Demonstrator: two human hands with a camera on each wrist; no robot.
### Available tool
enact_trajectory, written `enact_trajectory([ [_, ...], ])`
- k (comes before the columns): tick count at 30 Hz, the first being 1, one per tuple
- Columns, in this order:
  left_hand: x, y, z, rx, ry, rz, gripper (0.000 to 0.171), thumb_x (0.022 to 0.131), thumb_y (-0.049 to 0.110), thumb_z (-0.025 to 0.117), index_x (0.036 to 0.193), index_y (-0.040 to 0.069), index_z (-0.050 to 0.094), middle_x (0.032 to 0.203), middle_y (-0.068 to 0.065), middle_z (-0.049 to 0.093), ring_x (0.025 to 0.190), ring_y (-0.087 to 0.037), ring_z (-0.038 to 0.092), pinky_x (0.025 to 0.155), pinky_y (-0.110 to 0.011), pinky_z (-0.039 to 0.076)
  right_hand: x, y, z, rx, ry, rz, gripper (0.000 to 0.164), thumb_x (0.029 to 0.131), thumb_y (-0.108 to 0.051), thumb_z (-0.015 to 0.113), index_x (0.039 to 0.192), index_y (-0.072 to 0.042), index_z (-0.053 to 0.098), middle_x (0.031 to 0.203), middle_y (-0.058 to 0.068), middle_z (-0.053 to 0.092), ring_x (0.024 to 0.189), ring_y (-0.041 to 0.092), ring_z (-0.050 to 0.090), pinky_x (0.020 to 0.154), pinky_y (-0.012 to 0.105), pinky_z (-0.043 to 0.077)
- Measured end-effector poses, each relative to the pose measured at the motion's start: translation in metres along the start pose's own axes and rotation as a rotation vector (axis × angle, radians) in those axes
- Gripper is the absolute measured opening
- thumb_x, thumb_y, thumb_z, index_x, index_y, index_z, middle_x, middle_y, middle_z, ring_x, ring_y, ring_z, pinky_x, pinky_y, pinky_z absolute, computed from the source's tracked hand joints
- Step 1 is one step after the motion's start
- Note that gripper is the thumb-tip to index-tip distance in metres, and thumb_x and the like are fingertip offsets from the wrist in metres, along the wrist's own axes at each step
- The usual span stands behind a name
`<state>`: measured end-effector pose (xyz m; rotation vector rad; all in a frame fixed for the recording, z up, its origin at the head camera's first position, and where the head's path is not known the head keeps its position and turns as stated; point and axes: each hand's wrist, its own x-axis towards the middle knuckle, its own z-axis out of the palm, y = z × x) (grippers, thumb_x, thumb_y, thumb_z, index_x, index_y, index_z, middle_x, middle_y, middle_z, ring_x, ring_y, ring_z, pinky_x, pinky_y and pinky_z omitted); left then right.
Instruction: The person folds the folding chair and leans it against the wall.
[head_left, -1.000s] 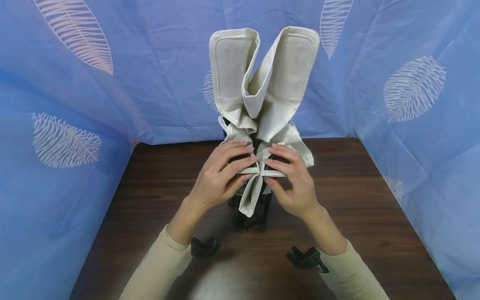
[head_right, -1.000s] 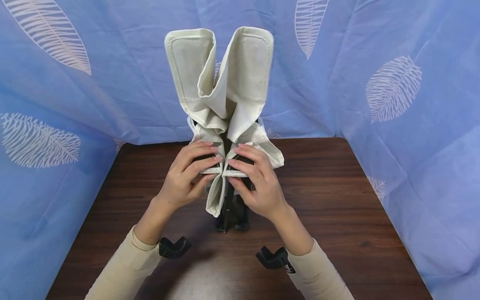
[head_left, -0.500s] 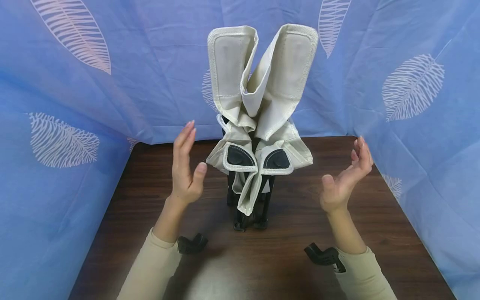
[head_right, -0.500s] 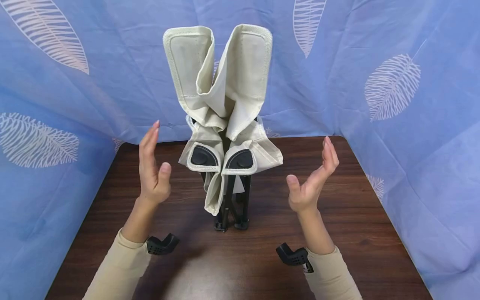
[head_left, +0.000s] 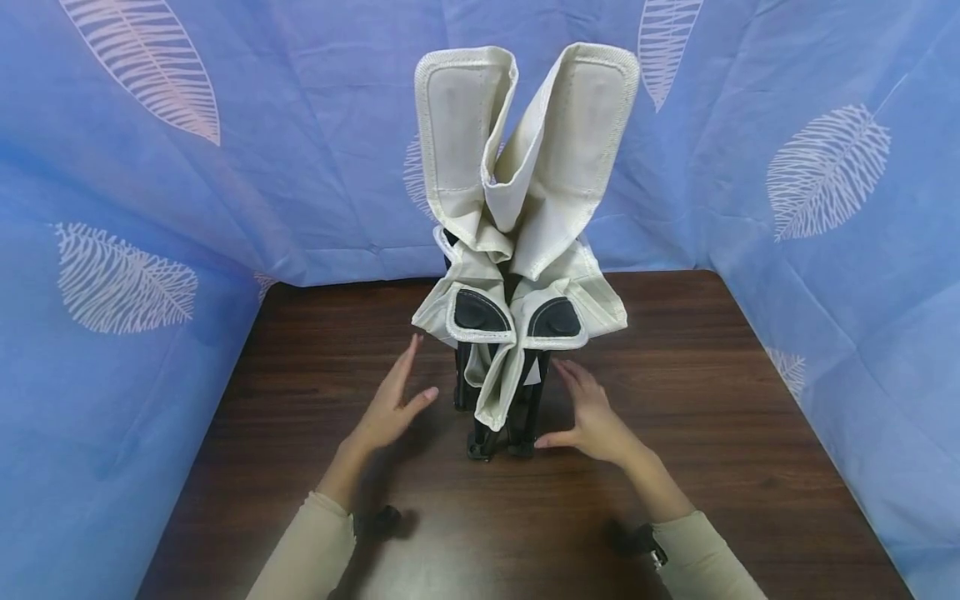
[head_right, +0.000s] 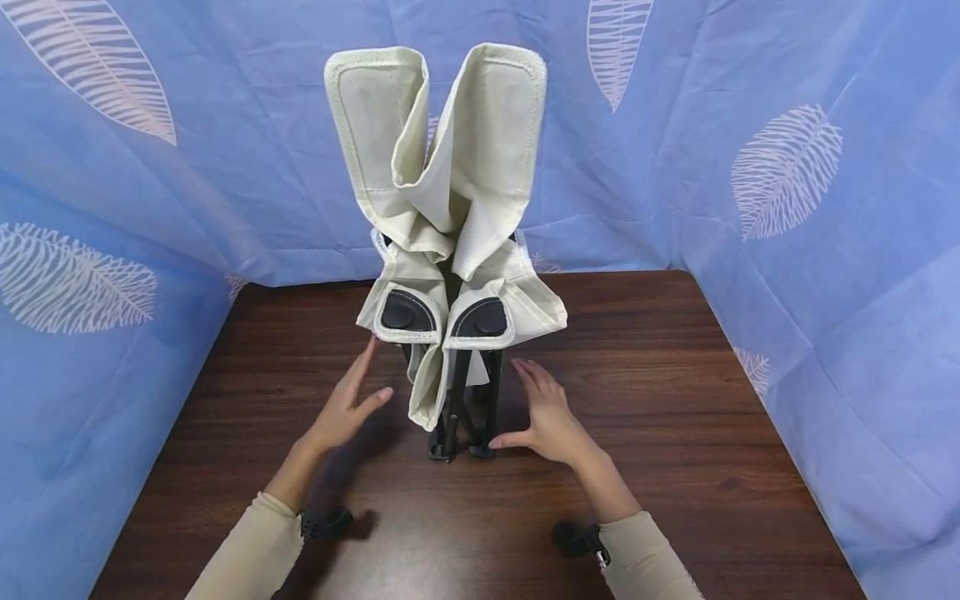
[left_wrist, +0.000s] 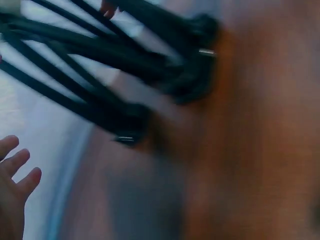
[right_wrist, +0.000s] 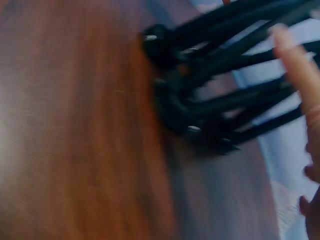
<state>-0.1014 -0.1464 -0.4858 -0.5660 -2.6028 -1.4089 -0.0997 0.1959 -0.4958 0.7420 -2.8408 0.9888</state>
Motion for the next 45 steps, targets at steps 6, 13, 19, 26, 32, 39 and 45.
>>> enact_trajectory([
  [6,-0.020,-0.014,0.040,0.089,-0.215,-0.122,0.102,0.084,0.052,0.069,0.157,0.017,0.006,0.162,-0.013,0.017,0.149,-0.034,0.019,0.117,-0.058,0.023,-0.002,0.000,0.032,-0.038,-0.090,0.039,0.110,0.066,-0.048,0.085,0.144,0.009,0.033,0.144,0.029,0.041,0.136,0.045,0.037,0.108,0.063,0.033],
  [13,-0.032,-0.020,0.072,0.163,-0.220,-0.105,0.111,0.080,0.051,0.075,0.157,0.011,0.006,0.161,-0.017,0.018,0.147,-0.034,0.024,0.116,-0.052,0.029,0.001,0.002,0.052,0.054,-0.069,0.061,0.095,0.072,-0.037,0.085,0.143,0.005,0.037,0.139,0.025,0.048,0.132,0.041,0.041,0.109,0.055,0.037],
  [19,-0.037,-0.021,0.086,0.213,-0.127,-0.076,0.114,0.076,0.046,0.080,0.155,0.003,0.012,0.156,-0.023,0.028,0.139,-0.039,0.039,0.109,-0.052,0.040,0.002,0.003,0.061,0.044,-0.042,0.069,0.090,0.073,-0.035,0.084,0.142,0.004,0.039,0.135,0.022,0.051,0.129,0.038,0.046,0.108,0.051,0.040],
  [26,-0.039,-0.020,0.095,0.241,-0.053,-0.101,0.117,0.072,0.051,0.081,0.155,0.004,0.013,0.155,-0.020,0.033,0.133,-0.039,0.046,0.105,-0.049,0.045,0.002,0.003,0.065,0.039,-0.010,0.064,0.089,0.072,-0.036,0.085,0.139,0.004,0.042,0.131,0.021,0.052,0.126,0.036,0.048,0.106,0.050,0.042],
  [32,-0.038,-0.018,0.097,0.271,0.008,-0.106,0.113,0.070,0.052,0.082,0.154,0.005,0.022,0.149,-0.021,0.043,0.127,-0.039,0.053,0.100,-0.047,0.050,0.002,0.002,0.066,0.046,-0.012,0.086,0.088,0.072,-0.037,0.084,0.139,0.002,0.042,0.132,0.020,0.052,0.127,0.034,0.048,0.106,0.049,0.042],
  [39,-0.036,-0.017,0.097,0.283,0.034,-0.100,0.109,0.070,0.050,0.083,0.150,0.001,0.029,0.145,-0.023,0.047,0.124,-0.039,0.055,0.098,-0.046,0.051,0.004,0.003,0.071,0.059,0.019,0.075,0.082,0.073,-0.034,0.084,0.136,0.003,0.046,0.129,0.019,0.055,0.123,0.034,0.051,0.104,0.049,0.044],
  [45,-0.033,-0.018,0.098,0.320,0.096,-0.059,0.100,0.071,0.047,0.082,0.145,-0.003,0.038,0.136,-0.024,0.056,0.117,-0.038,0.061,0.093,-0.044,0.054,0.009,0.000,0.074,0.052,0.060,0.054,0.074,0.074,-0.030,0.084,0.131,0.004,0.051,0.125,0.019,0.060,0.119,0.034,0.054,0.101,0.050,0.046],
])
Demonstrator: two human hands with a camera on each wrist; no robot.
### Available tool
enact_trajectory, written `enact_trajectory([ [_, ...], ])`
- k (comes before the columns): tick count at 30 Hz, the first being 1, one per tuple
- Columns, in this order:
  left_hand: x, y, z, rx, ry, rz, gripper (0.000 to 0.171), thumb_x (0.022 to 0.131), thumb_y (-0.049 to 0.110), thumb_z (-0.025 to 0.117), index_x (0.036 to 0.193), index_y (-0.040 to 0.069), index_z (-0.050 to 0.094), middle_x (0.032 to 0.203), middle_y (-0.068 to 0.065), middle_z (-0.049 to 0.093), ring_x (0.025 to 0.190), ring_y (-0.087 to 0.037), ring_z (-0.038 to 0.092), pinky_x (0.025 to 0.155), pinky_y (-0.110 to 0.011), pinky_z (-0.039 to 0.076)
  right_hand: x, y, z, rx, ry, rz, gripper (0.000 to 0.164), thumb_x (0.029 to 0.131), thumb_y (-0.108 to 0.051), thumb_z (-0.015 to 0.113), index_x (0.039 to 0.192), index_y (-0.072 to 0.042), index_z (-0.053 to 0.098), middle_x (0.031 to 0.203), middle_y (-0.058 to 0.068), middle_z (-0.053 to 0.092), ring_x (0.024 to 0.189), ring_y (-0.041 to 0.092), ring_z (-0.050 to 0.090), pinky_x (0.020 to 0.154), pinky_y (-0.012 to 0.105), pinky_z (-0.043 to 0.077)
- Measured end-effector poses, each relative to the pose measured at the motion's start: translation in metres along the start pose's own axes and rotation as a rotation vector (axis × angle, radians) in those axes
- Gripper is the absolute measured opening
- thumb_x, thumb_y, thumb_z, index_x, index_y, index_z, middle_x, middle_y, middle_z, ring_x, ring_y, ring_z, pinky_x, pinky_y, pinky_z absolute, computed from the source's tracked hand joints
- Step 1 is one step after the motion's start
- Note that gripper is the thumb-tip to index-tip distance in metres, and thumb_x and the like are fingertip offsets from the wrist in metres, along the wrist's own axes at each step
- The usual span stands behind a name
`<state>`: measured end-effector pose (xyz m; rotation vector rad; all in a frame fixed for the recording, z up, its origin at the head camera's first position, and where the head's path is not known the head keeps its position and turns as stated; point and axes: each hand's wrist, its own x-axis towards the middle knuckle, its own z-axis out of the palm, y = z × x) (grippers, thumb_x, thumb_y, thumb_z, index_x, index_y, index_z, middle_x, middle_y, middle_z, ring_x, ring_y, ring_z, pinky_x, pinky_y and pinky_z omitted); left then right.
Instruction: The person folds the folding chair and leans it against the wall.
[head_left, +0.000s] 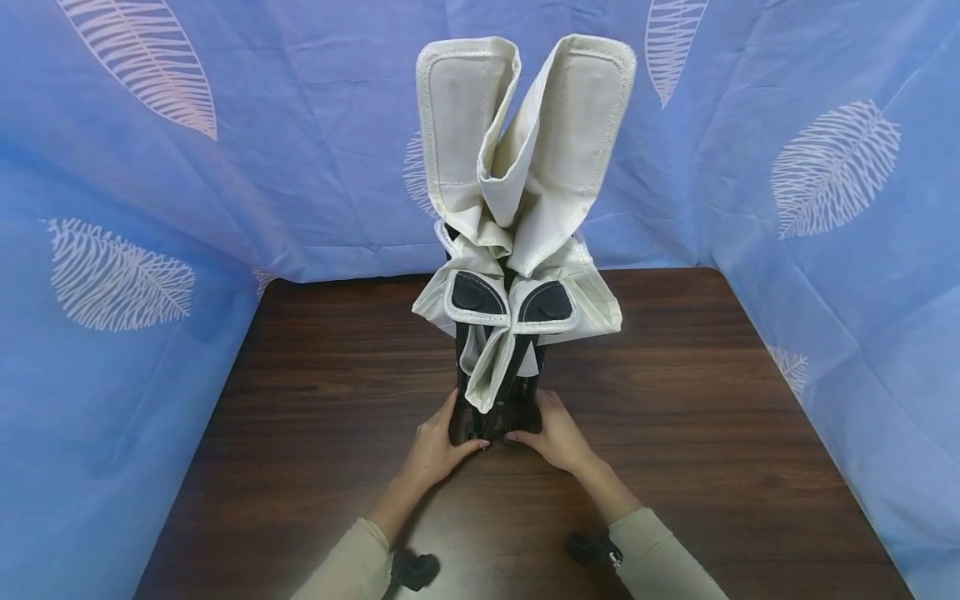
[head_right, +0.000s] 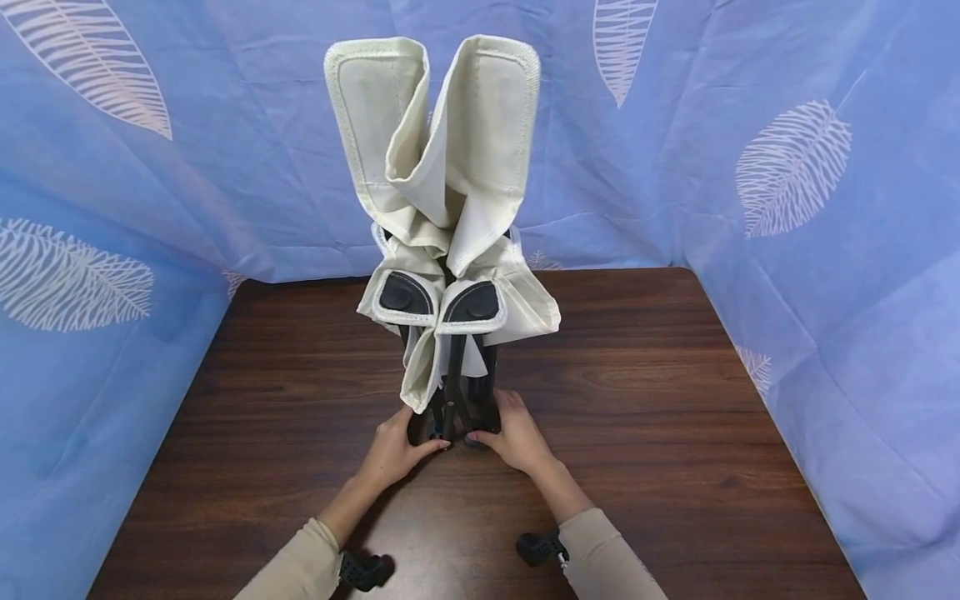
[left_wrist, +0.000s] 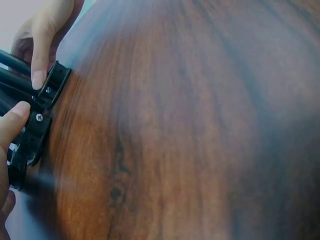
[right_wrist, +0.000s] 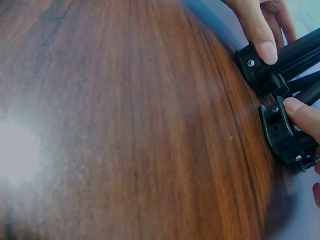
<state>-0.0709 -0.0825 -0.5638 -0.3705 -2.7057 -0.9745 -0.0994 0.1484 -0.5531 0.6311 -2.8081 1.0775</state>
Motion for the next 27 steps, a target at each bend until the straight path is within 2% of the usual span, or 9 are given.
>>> enact_trajectory([
  [14,0.014,-0.001,0.002,0.062,0.099,0.059,0.086,0.070,0.041,0.084,0.134,-0.006,0.049,0.111,-0.028,0.068,0.096,-0.037,0.070,0.076,-0.041,0.059,0.012,-0.004,0.007,-0.024,0.088,-0.016,0.065,0.076,-0.022,0.084,0.128,0.002,0.054,0.117,0.019,0.063,0.110,0.034,0.060,0.093,0.048,0.052],
  [19,0.023,-0.002,0.004,0.074,0.086,0.044,0.084,0.073,0.040,0.082,0.134,-0.007,0.048,0.113,-0.028,0.068,0.095,-0.038,0.070,0.075,-0.042,0.059,0.020,-0.003,0.008,-0.044,0.099,-0.003,0.064,0.079,-0.023,0.081,0.129,0.004,0.053,0.115,0.021,0.063,0.108,0.035,0.062,0.090,0.048,0.054],
  [27,0.044,-0.008,0.008,0.073,0.026,0.025,0.084,0.080,0.037,0.078,0.139,-0.009,0.041,0.126,-0.030,0.060,0.107,-0.042,0.065,0.083,-0.044,0.058,0.042,0.003,0.009,-0.064,0.075,0.036,0.069,0.083,-0.027,0.077,0.134,0.009,0.047,0.121,0.025,0.061,0.112,0.039,0.061,0.093,0.051,0.052],
])
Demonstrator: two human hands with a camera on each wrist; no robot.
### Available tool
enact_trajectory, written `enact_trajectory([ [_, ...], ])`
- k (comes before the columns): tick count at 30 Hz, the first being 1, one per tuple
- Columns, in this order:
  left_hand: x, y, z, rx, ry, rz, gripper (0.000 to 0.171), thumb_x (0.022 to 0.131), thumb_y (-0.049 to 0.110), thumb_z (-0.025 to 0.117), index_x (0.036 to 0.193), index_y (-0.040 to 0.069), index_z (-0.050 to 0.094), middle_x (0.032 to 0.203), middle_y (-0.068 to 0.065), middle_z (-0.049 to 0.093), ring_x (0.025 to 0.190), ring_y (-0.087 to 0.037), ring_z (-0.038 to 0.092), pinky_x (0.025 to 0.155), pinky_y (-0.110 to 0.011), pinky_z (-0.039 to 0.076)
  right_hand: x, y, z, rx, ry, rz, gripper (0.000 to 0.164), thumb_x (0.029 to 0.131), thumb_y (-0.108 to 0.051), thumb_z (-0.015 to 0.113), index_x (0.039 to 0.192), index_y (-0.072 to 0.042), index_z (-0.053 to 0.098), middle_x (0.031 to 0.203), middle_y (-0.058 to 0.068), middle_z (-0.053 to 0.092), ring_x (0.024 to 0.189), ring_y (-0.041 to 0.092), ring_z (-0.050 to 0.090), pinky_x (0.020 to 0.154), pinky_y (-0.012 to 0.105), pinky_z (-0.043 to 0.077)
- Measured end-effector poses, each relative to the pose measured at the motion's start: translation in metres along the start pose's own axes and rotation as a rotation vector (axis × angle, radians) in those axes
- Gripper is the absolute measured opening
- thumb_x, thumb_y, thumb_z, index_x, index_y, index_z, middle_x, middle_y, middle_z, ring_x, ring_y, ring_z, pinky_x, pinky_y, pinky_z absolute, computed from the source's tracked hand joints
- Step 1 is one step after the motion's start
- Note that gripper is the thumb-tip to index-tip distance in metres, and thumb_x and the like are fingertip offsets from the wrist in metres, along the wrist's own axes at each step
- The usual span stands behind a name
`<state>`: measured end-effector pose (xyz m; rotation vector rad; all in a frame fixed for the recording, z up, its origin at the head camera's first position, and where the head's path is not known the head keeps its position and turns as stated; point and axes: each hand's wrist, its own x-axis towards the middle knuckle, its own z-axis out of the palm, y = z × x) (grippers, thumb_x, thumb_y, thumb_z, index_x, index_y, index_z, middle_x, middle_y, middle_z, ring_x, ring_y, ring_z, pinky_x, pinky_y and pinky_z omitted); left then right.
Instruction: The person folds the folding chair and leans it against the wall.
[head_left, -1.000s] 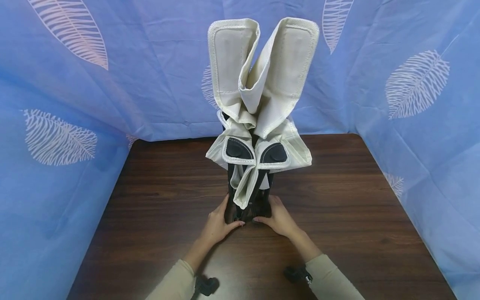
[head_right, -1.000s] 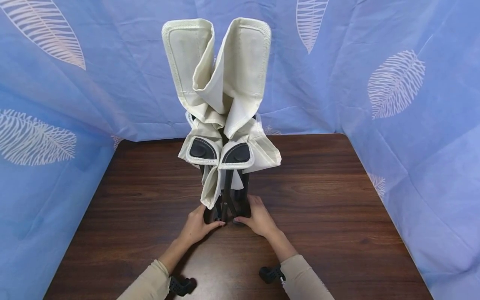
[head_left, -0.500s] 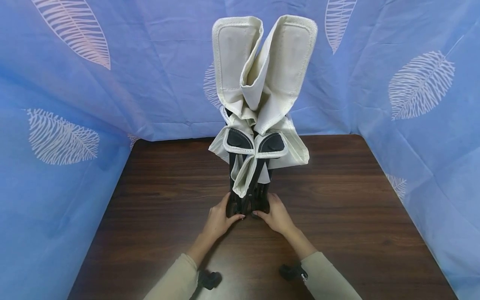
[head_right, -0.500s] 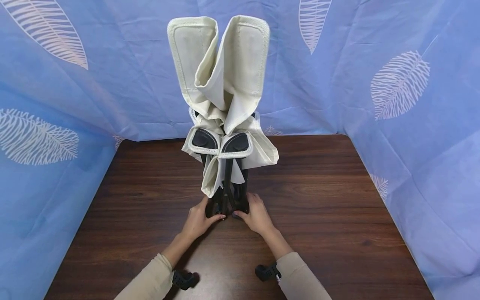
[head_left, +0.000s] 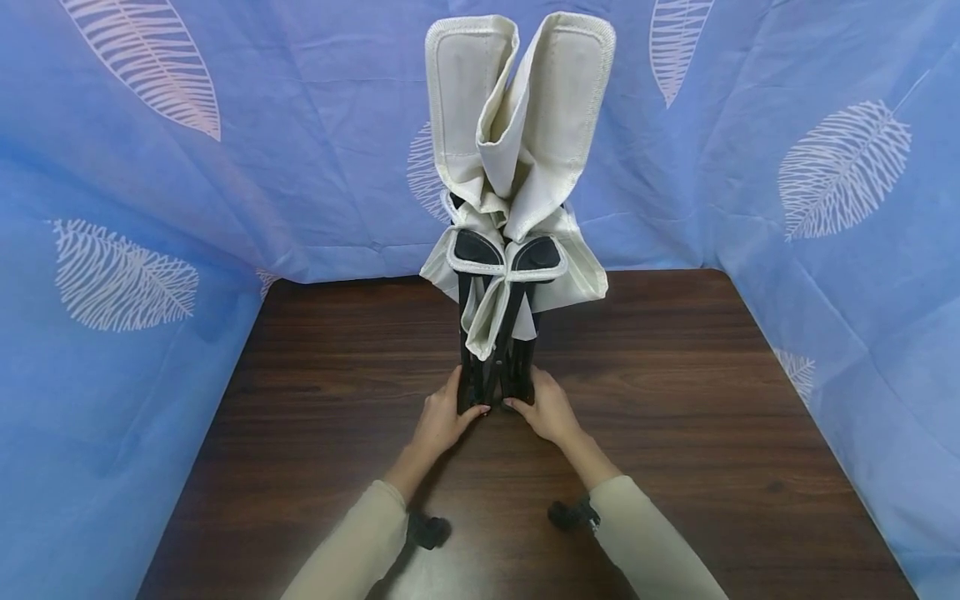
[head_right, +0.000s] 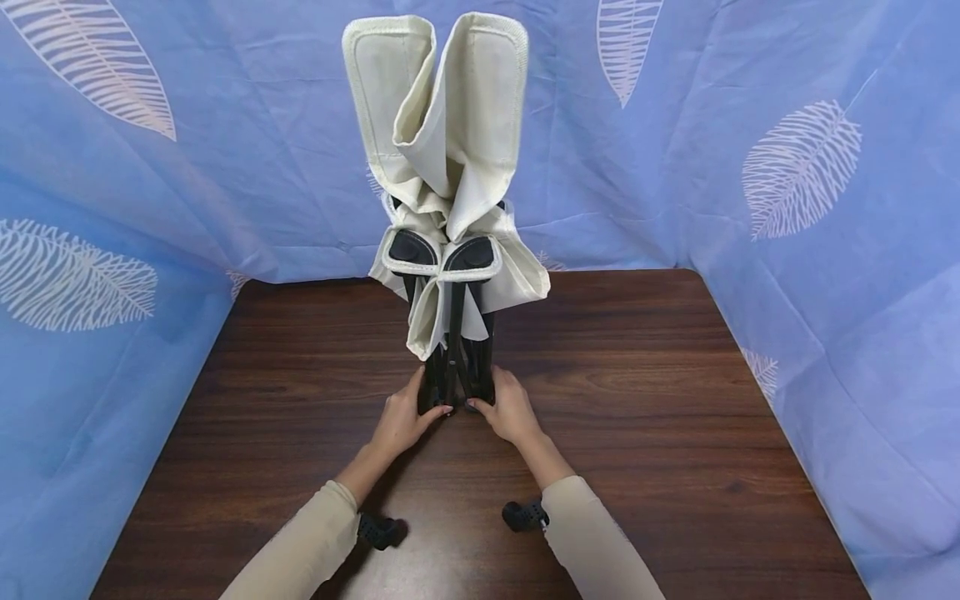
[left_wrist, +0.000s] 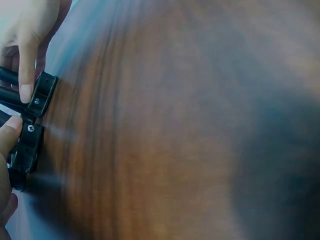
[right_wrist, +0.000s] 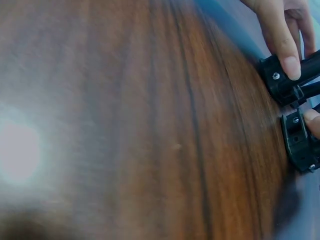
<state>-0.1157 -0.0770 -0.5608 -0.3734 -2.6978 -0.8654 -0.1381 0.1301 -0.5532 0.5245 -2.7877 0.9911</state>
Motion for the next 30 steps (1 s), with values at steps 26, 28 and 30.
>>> enact_trajectory([
  [26,0.061,-0.013,-0.001,-0.023,-0.176,-0.118,0.087,0.092,0.034,0.066,0.150,-0.010,0.018,0.149,-0.031,0.035,0.131,-0.041,0.047,0.103,-0.045,0.047,0.063,0.003,0.010,0.149,-0.071,0.197,0.068,0.092,-0.022,0.068,0.145,0.002,0.034,0.133,0.024,0.056,0.123,0.040,0.056,0.100,0.052,0.048],
  [28,0.066,-0.013,0.000,-0.021,-0.189,-0.122,0.087,0.092,0.033,0.065,0.150,-0.011,0.017,0.150,-0.031,0.033,0.132,-0.042,0.046,0.104,-0.045,0.046,0.066,0.003,0.010,0.158,-0.073,0.221,0.068,0.092,-0.023,0.067,0.146,0.001,0.033,0.135,0.024,0.055,0.125,0.040,0.055,0.101,0.052,0.048],
  [30,0.070,-0.014,0.001,-0.018,-0.200,-0.121,0.087,0.093,0.033,0.065,0.150,-0.011,0.016,0.150,-0.031,0.032,0.132,-0.041,0.045,0.104,-0.045,0.046,0.070,0.003,0.011,0.155,-0.074,0.231,0.068,0.093,-0.023,0.067,0.147,0.000,0.032,0.137,0.023,0.054,0.127,0.039,0.053,0.103,0.052,0.047],
])
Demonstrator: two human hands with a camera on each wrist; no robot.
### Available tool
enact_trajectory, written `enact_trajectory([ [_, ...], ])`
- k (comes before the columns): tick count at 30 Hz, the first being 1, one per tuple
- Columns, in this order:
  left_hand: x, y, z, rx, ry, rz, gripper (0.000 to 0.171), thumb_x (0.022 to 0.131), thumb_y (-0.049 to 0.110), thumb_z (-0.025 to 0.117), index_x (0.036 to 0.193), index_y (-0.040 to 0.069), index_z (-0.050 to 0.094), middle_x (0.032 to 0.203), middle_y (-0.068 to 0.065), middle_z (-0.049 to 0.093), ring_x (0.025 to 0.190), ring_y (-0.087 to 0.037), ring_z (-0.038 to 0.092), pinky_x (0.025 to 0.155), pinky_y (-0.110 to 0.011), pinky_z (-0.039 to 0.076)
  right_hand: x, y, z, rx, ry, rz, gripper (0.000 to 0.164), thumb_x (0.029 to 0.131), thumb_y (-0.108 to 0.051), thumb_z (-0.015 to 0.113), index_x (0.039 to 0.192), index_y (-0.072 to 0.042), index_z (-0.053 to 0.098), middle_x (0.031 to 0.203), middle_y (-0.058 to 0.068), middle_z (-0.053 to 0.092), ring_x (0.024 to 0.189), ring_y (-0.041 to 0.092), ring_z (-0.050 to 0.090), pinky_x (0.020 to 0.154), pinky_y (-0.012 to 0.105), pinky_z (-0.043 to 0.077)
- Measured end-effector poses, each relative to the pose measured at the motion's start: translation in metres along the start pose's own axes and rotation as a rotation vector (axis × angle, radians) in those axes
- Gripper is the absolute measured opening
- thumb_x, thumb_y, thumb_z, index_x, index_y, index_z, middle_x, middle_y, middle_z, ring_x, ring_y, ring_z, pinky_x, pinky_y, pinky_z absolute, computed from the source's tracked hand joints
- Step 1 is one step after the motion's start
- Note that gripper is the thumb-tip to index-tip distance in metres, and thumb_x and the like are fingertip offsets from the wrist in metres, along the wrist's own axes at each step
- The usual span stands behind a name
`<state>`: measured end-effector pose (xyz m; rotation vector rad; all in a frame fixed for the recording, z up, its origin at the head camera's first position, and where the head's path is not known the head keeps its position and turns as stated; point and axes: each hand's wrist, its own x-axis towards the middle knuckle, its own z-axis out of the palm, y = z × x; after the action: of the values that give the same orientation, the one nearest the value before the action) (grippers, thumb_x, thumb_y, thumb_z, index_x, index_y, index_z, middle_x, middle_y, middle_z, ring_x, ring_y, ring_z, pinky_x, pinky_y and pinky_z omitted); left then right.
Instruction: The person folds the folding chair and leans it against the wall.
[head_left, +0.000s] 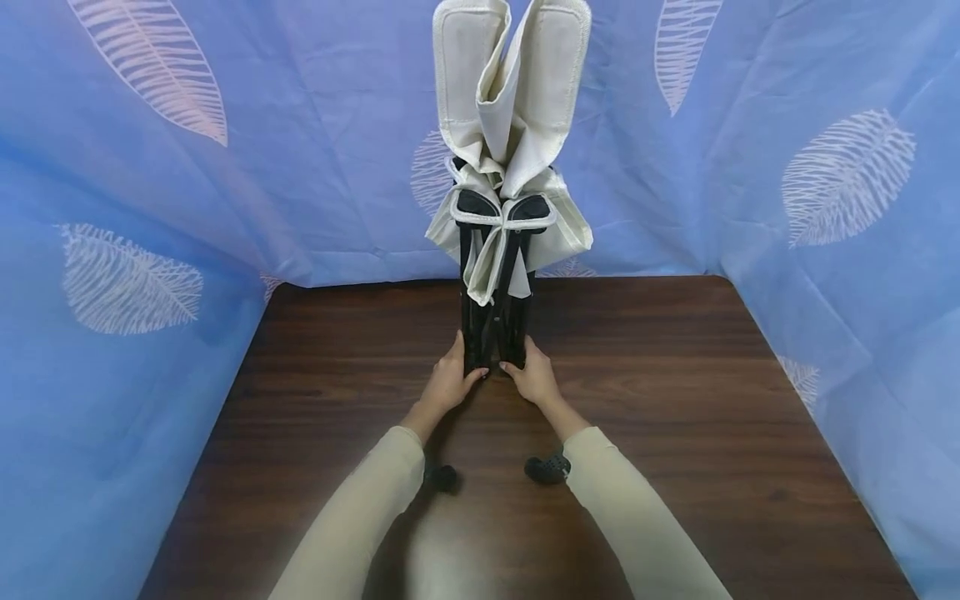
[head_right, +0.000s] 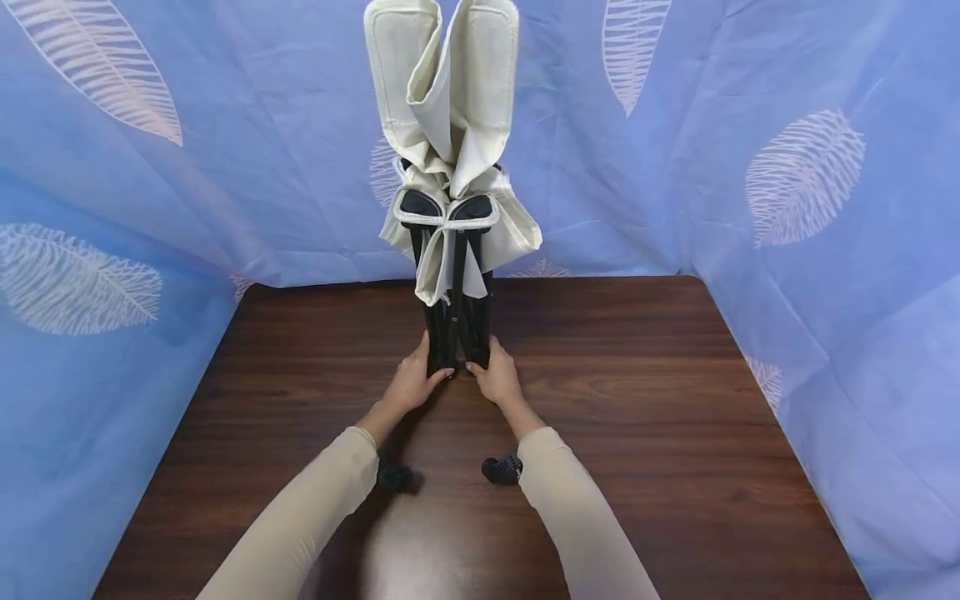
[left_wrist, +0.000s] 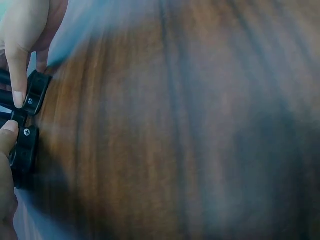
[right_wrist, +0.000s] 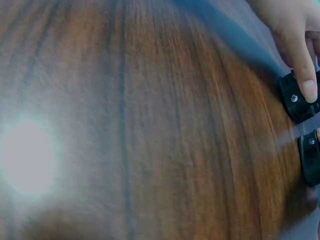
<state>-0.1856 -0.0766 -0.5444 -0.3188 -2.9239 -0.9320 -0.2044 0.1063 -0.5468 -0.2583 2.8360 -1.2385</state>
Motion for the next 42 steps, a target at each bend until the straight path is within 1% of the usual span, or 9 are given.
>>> enact_trajectory([
  [5,0.013,0.001,-0.003,0.020,-0.041,-0.038,0.087,0.094,0.035,0.062,0.151,-0.008,0.013,0.151,-0.029,0.032,0.133,-0.040,0.045,0.105,-0.045,0.046,0.014,-0.001,-0.004,-0.026,-0.010,0.021,0.071,0.093,-0.025,0.067,0.148,0.002,0.030,0.141,0.025,0.050,0.130,0.040,0.049,0.106,0.051,0.044],
  [16,0.031,-0.001,-0.005,0.032,-0.069,-0.129,0.085,0.095,0.039,0.060,0.154,-0.002,0.012,0.154,-0.022,0.033,0.133,-0.036,0.046,0.106,-0.044,0.045,0.036,-0.004,-0.005,-0.058,-0.044,0.088,0.074,0.093,-0.028,0.066,0.149,0.002,0.029,0.144,0.025,0.046,0.133,0.039,0.047,0.107,0.050,0.043],
  [22,0.038,-0.003,-0.003,-0.003,-0.041,-0.144,0.081,0.097,0.035,0.058,0.153,-0.002,0.013,0.154,-0.022,0.032,0.133,-0.036,0.047,0.107,-0.043,0.044,0.046,-0.006,-0.003,-0.029,-0.037,0.086,0.071,0.094,-0.026,0.065,0.148,0.001,0.029,0.145,0.025,0.046,0.134,0.039,0.045,0.109,0.050,0.041],
  [26,0.042,-0.006,-0.001,-0.044,-0.018,-0.133,0.079,0.098,0.031,0.057,0.153,-0.004,0.011,0.154,-0.024,0.030,0.134,-0.039,0.045,0.109,-0.044,0.042,0.052,-0.008,-0.001,-0.006,-0.029,0.087,0.069,0.094,-0.025,0.065,0.147,0.001,0.031,0.142,0.024,0.049,0.133,0.039,0.046,0.109,0.050,0.042],
  [27,0.044,-0.009,0.001,-0.027,-0.004,-0.118,0.080,0.099,0.034,0.055,0.153,-0.003,0.009,0.154,-0.025,0.030,0.133,-0.039,0.046,0.107,-0.044,0.044,0.053,-0.008,-0.001,-0.004,-0.029,0.088,0.067,0.093,-0.025,0.066,0.147,0.000,0.032,0.141,0.024,0.050,0.132,0.038,0.047,0.108,0.050,0.042],
  [32,0.045,-0.009,0.003,-0.036,-0.006,-0.129,0.081,0.099,0.034,0.054,0.154,-0.002,0.007,0.156,-0.024,0.027,0.134,-0.039,0.044,0.108,-0.045,0.043,0.054,-0.009,-0.001,0.009,-0.037,0.113,0.068,0.094,-0.024,0.065,0.147,-0.001,0.032,0.142,0.023,0.049,0.132,0.038,0.047,0.108,0.050,0.042],
  [34,0.044,-0.006,0.001,-0.056,-0.020,-0.154,0.079,0.099,0.030,0.056,0.154,-0.001,0.009,0.157,-0.022,0.025,0.136,-0.038,0.042,0.110,-0.045,0.041,0.055,-0.010,-0.001,0.012,-0.047,0.124,0.069,0.094,-0.025,0.065,0.148,0.000,0.030,0.144,0.024,0.047,0.133,0.039,0.046,0.108,0.051,0.042],
  [39,0.043,-0.004,-0.001,-0.016,-0.028,-0.168,0.080,0.098,0.032,0.056,0.154,-0.001,0.010,0.157,-0.021,0.027,0.136,-0.035,0.044,0.109,-0.042,0.043,0.054,-0.012,-0.002,0.013,-0.064,0.143,0.072,0.095,-0.025,0.064,0.150,0.002,0.026,0.147,0.025,0.043,0.136,0.039,0.042,0.110,0.050,0.040],
  [42,0.043,-0.003,-0.001,-0.007,-0.023,-0.166,0.080,0.098,0.033,0.056,0.154,-0.001,0.009,0.157,-0.021,0.028,0.134,-0.036,0.045,0.107,-0.042,0.044,0.054,-0.014,-0.003,0.012,-0.059,0.143,0.069,0.094,-0.024,0.064,0.149,0.001,0.029,0.146,0.025,0.045,0.135,0.039,0.044,0.110,0.050,0.041],
])
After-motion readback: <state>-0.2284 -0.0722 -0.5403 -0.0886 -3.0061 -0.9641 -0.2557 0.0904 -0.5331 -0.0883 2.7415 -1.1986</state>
